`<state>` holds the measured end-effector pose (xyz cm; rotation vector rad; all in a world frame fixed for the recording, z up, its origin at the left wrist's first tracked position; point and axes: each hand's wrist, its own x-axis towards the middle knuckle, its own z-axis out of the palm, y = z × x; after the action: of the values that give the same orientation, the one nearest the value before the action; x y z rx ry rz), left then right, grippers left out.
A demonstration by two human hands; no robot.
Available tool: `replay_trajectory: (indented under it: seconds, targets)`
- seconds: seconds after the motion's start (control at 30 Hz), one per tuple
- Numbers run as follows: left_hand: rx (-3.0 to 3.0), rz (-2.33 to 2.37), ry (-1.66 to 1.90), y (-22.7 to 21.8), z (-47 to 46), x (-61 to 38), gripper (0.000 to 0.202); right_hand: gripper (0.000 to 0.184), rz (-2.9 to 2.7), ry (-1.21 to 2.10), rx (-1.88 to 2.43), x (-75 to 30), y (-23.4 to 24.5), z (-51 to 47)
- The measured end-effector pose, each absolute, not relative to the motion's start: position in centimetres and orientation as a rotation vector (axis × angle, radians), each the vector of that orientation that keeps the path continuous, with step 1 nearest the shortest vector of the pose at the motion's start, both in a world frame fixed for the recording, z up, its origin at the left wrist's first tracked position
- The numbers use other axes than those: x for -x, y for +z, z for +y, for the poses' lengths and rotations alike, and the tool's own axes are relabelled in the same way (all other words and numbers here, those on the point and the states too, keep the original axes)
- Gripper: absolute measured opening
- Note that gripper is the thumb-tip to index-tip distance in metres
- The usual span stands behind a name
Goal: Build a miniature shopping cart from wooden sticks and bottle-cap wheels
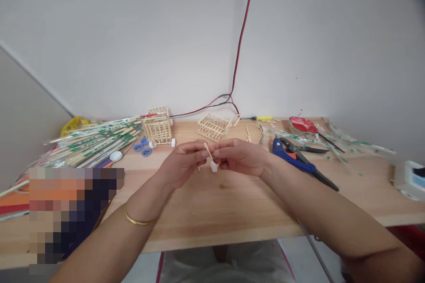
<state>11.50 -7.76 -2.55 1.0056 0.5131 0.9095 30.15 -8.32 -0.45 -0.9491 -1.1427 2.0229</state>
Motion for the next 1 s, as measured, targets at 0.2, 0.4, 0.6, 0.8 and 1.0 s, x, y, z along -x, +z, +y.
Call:
replay_trajectory:
  seconds: [0.2,0.4,0.6,0.8,1.0]
  targets:
    - [-1.061,0.47,0.918,-2.9,-7.7,-11.6,0.011,0.021,-1.087,2.088,0.936,-29.9,-0.9,-8.1]
    - [-1.075,0.444,0.9,-3.1,-7.7,-11.7,0.007,0.021,-1.078,2.144,0.894,-29.6,-1.3,-7.8]
    - [-1.081,0.496,0.84,-3.3,-7.4,-11.6,0.017,0.021,-1.111,2.108,0.917,-29.0,-1.1,-8.0]
    - [-1.175,0.879,0.889,-2.6,-5.3,-9.2,0.046,0.013,-1.552,1.488,1.161,-29.5,-1.7,-6.8]
    - [-1.927,1.437,0.679,-3.3,-3.2,-7.4,0.03,0.009,-2.243,0.413,1.162,-28.4,-3.2,-5.4]
